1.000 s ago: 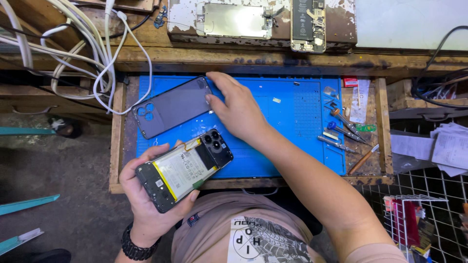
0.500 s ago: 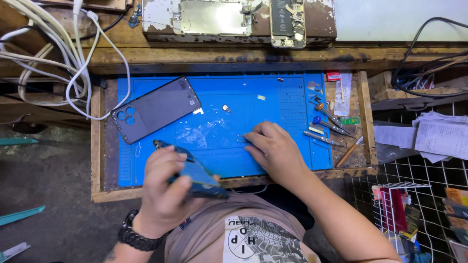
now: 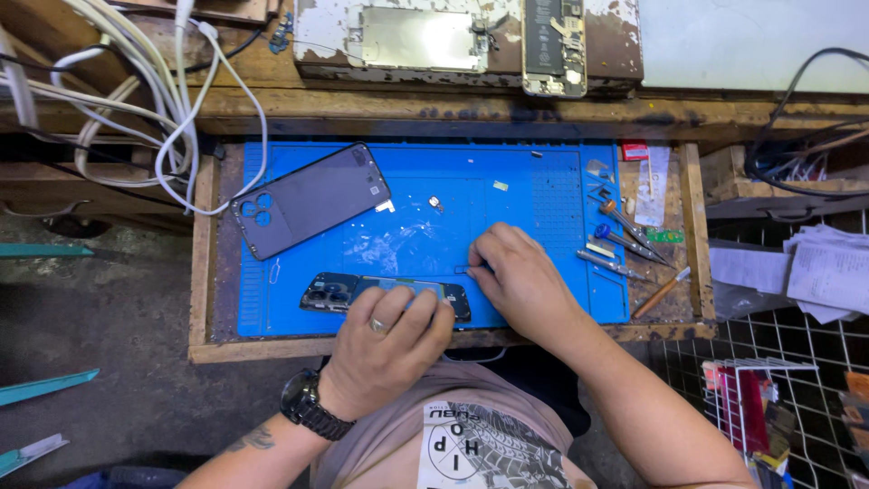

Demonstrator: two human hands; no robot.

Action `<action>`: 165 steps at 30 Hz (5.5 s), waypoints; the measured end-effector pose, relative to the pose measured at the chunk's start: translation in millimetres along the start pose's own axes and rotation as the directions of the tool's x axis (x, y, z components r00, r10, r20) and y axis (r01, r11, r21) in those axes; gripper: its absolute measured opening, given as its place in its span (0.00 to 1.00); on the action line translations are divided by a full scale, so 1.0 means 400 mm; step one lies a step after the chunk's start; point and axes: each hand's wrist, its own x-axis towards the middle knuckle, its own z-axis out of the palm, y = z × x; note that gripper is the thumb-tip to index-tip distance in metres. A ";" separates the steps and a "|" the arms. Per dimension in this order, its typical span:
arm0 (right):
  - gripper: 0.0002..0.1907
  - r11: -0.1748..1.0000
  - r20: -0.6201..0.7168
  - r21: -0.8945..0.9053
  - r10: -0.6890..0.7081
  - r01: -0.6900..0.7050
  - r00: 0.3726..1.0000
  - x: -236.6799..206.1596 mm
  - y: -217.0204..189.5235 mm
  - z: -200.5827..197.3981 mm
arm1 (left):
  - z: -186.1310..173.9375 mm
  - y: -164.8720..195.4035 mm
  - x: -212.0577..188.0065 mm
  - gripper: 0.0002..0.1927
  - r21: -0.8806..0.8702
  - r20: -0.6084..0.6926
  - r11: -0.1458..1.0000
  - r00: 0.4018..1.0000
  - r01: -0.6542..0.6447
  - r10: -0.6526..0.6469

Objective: The person removes the back cover of a smartphone, then uses a screwdriver and tweezers to detach the camera module and battery. The components are placed on the workbench mat.

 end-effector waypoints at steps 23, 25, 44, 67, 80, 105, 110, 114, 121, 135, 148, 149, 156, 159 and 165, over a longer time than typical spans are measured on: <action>0.08 0.946 -0.150 0.307 0.158 -0.106 0.976 0.062 0.052 -0.091 | -0.008 -0.004 0.050 0.14 -0.174 0.040 0.983 0.997 -0.057 0.065; 0.07 0.933 -0.207 0.340 0.198 -0.119 0.958 0.008 0.080 -0.109 | 0.004 -0.013 0.063 0.14 -0.147 0.049 0.987 0.997 -0.060 0.067; 0.07 0.934 -0.425 0.154 0.358 -0.324 0.831 -0.196 0.097 -0.188 | -0.026 -0.089 0.008 0.28 -0.102 0.393 0.939 0.880 0.330 -0.266; 0.09 0.907 -0.236 -0.284 0.249 -0.312 0.939 -0.221 0.120 -0.185 | -0.045 -0.124 -0.028 0.30 -0.164 0.366 0.870 0.848 0.465 -0.384; 0.25 0.864 -0.530 0.503 0.276 0.035 0.802 -0.223 0.091 -0.048 | -0.048 -0.099 -0.015 0.20 -0.139 0.334 0.923 0.895 0.358 -0.296; 0.33 0.941 -0.513 0.265 -0.047 0.210 0.857 -0.132 0.057 0.036 | -0.048 -0.106 -0.025 0.29 -0.203 0.307 0.847 0.853 0.492 -0.422; 0.33 0.943 -0.540 0.280 0.002 0.178 0.842 -0.143 0.059 0.035 | -0.046 -0.108 -0.028 0.29 -0.193 0.325 0.848 0.848 0.493 -0.418; 0.33 0.944 -0.543 0.283 0.014 0.167 0.840 -0.147 0.058 0.042 | -0.045 -0.110 -0.029 0.29 -0.201 0.323 0.849 0.852 0.488 -0.413; 0.32 0.948 -0.529 0.260 -0.021 0.185 0.848 -0.139 0.057 0.041 | -0.043 -0.110 -0.028 0.27 -0.204 0.327 0.844 0.847 0.496 -0.418; 0.34 0.951 -0.522 0.218 -0.075 0.218 0.849 -0.130 0.053 0.037 | -0.047 -0.108 -0.027 0.26 -0.204 0.344 0.832 0.834 0.515 -0.432; 0.33 0.961 -0.506 0.129 -0.150 0.246 0.850 -0.114 0.044 0.018 | -0.046 -0.109 -0.026 0.26 -0.212 0.345 0.828 0.833 0.518 -0.433; 0.32 0.960 -0.503 0.118 -0.164 0.255 0.849 -0.111 0.043 0.013 | -0.045 -0.109 -0.026 0.26 -0.212 0.348 0.826 0.830 0.522 -0.435; 0.27 0.969 -0.461 0.105 -0.150 0.222 0.875 -0.094 0.025 0.000 | -0.046 -0.108 -0.027 0.26 -0.212 0.348 0.826 0.830 0.522 -0.436; 0.24 0.970 -0.472 0.101 -0.149 0.221 0.869 -0.088 0.018 -0.003 | -0.047 -0.108 -0.027 0.27 -0.210 0.347 0.823 0.827 0.528 -0.442; 0.21 0.972 -0.481 0.103 -0.137 0.210 0.866 -0.088 0.013 -0.014 | -0.046 -0.107 -0.025 0.27 -0.209 0.350 0.824 0.827 0.527 -0.440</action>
